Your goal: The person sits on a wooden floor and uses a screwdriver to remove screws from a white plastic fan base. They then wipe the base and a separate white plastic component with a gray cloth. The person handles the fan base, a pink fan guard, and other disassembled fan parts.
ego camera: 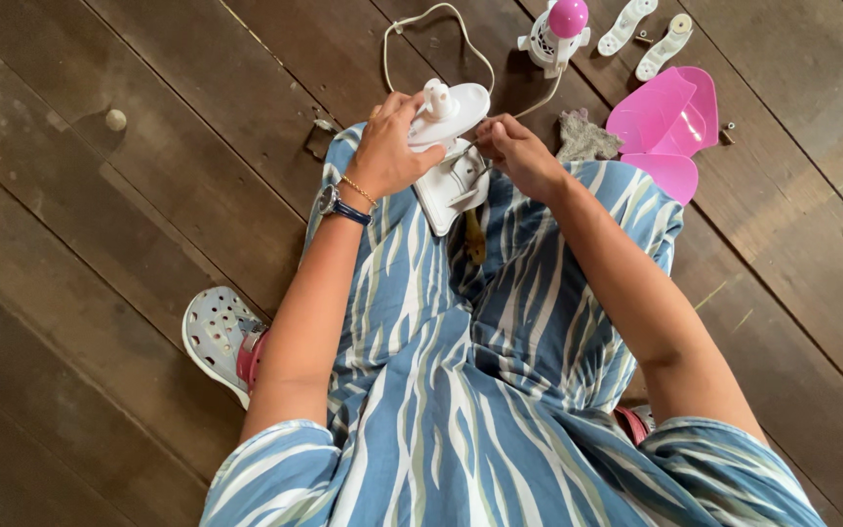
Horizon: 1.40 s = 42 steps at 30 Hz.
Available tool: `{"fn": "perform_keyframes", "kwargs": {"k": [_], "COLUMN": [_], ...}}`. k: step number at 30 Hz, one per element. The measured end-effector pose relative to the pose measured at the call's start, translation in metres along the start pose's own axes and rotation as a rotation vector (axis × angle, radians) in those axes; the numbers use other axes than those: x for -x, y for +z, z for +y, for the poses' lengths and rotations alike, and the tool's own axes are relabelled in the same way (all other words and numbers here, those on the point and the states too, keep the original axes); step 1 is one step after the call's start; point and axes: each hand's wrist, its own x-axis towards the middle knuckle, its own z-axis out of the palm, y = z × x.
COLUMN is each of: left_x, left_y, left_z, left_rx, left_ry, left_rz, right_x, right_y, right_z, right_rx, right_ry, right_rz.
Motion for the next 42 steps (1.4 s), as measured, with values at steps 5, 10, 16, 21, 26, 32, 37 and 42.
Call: {"fn": "perform_keyframes", "kwargs": {"k": [5,10,16,21,26,32,37,42], "left_x": [0.001,0.004,0.007,0.009,0.011,0.015,0.016,0.016], "left_y": [0.001,0.000,-0.004,0.001,0.004,0.003,0.001,0.002], "left_z": [0.001,0.004,0.006,0.009,0.013,0.011,0.009,0.011], "left_rx": [-0.025,-0.030,-0.035,-0.081,-0.077,-0.039,-0.014,-0.009], "left_ry": [-0.019,-0.034,-0.015,0.028,0.012,0.017,0.002,0.025], "left_rz": [0.005,0.006,0.016,0.025,-0.004,0.016,0.008,0.015], "right_x": [0.020,0.034,0.037,0.038,0.050,0.060,0.061,0.062], "right_y": [0.009,0.025,0.024,0.021,0.020,0.031,0.036,0.035], "right_z": [-0.017,-0.029,-0.030,-0.031,-0.052,-0.067,-0.070,-0.068], "right_rx": [0.074,0.099,0.094,0.034,-0.110,0.074,0.221,0.370], "right_ry": [0.214,0.177,0.151,0.102,0.145,0.091,0.071,0.038], "right_rz": [0.063,0.022,-0.053,-0.121,-0.180,-0.263,-0.247,-0.226]}}
